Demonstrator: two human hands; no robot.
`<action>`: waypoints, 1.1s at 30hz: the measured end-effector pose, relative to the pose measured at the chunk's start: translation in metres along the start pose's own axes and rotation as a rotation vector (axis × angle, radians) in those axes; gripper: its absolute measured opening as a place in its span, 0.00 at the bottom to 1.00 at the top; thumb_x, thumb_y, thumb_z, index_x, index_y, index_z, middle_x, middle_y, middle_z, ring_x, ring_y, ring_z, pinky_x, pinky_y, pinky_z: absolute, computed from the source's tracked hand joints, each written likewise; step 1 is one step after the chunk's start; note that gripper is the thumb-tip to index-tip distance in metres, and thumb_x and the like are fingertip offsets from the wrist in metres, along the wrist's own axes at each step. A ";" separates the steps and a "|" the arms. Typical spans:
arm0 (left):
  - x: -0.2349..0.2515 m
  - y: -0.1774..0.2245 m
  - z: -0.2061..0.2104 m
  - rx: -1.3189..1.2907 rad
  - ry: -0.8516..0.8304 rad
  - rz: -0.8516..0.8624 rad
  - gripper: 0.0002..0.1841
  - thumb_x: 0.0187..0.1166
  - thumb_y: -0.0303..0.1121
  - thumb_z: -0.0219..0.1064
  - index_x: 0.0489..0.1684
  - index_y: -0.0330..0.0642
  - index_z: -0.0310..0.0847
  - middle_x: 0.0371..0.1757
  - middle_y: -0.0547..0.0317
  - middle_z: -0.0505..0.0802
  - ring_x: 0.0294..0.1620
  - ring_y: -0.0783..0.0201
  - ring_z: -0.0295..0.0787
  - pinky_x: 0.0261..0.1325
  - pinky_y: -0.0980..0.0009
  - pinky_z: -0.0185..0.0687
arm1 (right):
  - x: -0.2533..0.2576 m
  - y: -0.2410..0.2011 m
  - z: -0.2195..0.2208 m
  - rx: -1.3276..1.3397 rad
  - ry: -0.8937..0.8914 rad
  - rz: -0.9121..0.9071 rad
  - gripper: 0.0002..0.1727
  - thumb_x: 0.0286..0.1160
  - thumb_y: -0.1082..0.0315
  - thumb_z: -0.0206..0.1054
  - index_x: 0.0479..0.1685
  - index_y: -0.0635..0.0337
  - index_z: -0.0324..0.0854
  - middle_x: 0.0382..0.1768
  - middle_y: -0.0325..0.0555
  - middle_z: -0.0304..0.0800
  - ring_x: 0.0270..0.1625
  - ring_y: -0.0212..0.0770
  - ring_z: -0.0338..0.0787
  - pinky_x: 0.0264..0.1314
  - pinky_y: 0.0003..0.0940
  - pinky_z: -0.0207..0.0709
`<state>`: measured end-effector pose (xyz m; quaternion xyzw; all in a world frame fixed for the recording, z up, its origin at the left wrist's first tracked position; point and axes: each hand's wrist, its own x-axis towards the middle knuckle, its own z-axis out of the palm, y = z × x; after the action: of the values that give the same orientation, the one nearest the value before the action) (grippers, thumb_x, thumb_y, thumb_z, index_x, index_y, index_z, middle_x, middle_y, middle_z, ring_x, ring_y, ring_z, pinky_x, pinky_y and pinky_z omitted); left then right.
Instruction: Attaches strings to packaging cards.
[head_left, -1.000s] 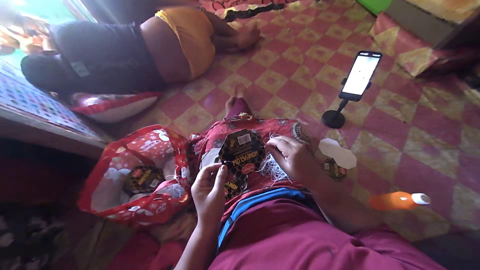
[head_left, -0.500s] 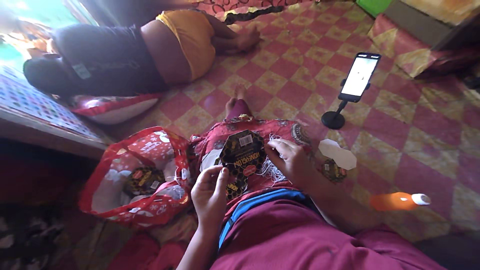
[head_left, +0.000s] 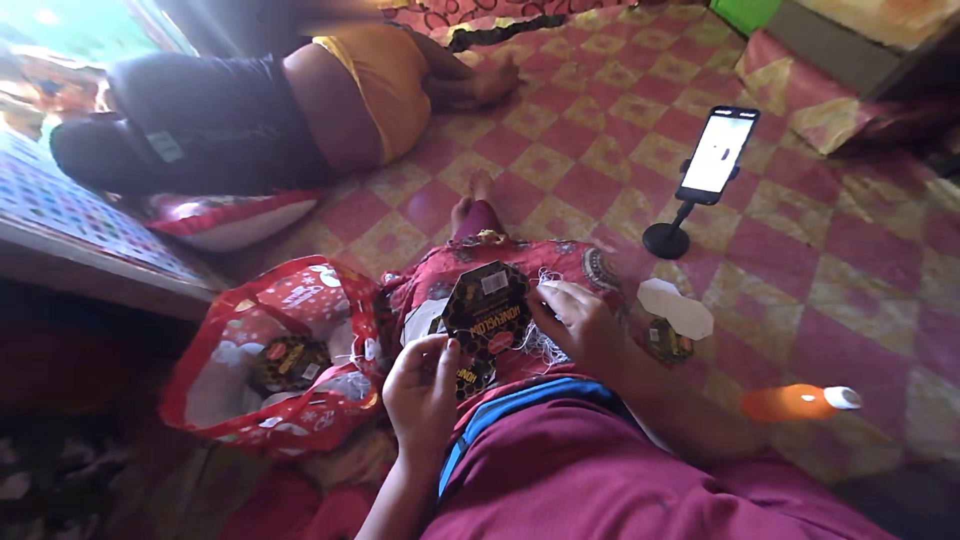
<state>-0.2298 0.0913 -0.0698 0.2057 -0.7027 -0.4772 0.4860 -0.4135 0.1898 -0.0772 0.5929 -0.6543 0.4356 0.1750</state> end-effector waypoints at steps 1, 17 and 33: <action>0.000 0.000 0.000 -0.013 -0.010 0.013 0.05 0.80 0.21 0.61 0.43 0.36 0.82 0.35 0.80 0.93 0.32 0.82 0.91 0.40 0.79 0.92 | 0.001 0.000 0.000 0.050 -0.006 0.022 0.09 0.73 0.75 0.67 0.40 0.72 0.90 0.40 0.58 0.96 0.45 0.49 0.97 0.52 0.37 0.89; 0.007 -0.007 0.013 -0.059 -0.442 0.209 0.10 0.84 0.27 0.62 0.39 0.29 0.86 0.36 0.60 0.92 0.37 0.85 0.85 0.45 0.87 0.82 | -0.004 0.018 0.000 0.936 -0.082 0.120 0.06 0.77 0.76 0.66 0.40 0.64 0.90 0.46 0.36 0.94 0.55 0.23 0.90 0.61 0.22 0.84; 0.017 -0.007 0.024 0.003 -0.375 0.153 0.08 0.77 0.26 0.67 0.37 0.28 0.89 0.37 0.64 0.93 0.40 0.87 0.86 0.49 0.89 0.82 | -0.005 0.010 -0.003 0.729 -0.056 -0.083 0.07 0.78 0.74 0.67 0.39 0.69 0.89 0.44 0.53 0.94 0.58 0.33 0.90 0.69 0.24 0.78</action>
<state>-0.2597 0.0867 -0.0691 0.0600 -0.7952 -0.4678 0.3810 -0.4227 0.1942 -0.0835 0.6541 -0.4360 0.6162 -0.0485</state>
